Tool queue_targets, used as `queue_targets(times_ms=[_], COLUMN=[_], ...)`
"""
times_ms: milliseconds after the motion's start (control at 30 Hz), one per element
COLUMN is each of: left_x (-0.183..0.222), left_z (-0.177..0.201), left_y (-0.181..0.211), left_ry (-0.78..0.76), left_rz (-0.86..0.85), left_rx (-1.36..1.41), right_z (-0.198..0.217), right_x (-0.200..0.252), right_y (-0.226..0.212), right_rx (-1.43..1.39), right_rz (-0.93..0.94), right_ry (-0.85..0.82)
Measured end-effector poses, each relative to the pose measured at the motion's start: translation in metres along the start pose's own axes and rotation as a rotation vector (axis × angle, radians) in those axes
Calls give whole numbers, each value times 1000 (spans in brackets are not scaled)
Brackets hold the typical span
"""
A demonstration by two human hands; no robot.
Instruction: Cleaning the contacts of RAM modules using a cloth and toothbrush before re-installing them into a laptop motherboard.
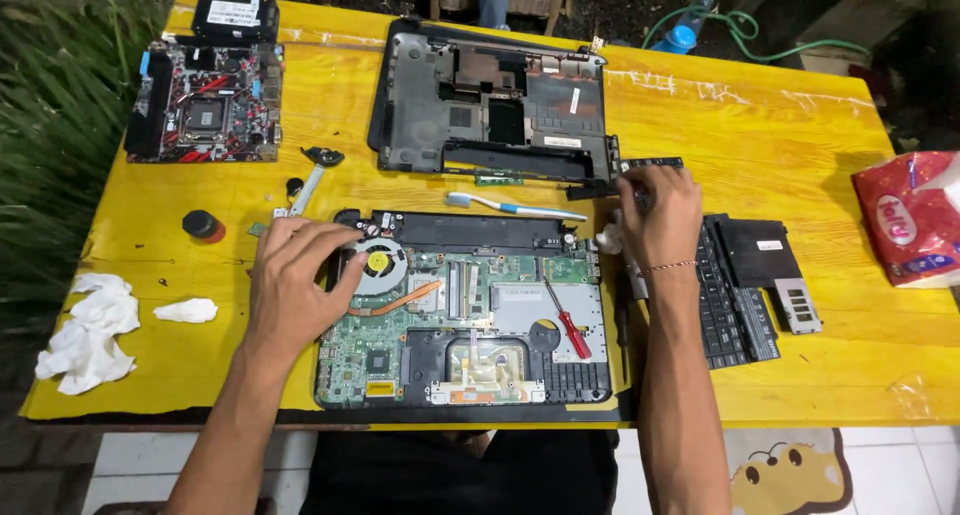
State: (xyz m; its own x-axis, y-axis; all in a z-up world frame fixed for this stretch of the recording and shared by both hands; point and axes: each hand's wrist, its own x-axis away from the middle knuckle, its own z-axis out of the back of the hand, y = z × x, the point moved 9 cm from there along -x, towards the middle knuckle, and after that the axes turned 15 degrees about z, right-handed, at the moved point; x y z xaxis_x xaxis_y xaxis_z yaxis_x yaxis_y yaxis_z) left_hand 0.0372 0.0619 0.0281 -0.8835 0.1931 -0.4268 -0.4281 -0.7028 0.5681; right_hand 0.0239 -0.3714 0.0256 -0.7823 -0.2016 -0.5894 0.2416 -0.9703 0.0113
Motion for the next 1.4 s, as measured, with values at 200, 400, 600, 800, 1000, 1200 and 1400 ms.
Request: queue_targets(times_ms=[200,400,600,800,1000,1200,1400], left_x=[-1,-5,-26,-45,-51,-50,-49], left_z=[2,-3,-28,-113,-147,-165,-147], left_y=[-4,9,67,95,115,113,127], left_ry=[-13,-43,-168,-272,-75,-86,-71], left_rz=[26,0,-83,-211,-406,-356,-387], left_rx=[-21,-13,34,-45,-233,-308,-213], right_z=[-23,-37,-44,-39,-39,-35,-43], right_x=[-6,-12,-10,-13,-12,-14,-10], right_y=[-24,-61,-56,-61,-60,-62,-56], right_rx=[-135,-184,-202,-222,-219,-207,-206], right_rz=[89,147,135,124,103,99,99], right_ry=[-10,-112,-107,-100,-91,-95,-79])
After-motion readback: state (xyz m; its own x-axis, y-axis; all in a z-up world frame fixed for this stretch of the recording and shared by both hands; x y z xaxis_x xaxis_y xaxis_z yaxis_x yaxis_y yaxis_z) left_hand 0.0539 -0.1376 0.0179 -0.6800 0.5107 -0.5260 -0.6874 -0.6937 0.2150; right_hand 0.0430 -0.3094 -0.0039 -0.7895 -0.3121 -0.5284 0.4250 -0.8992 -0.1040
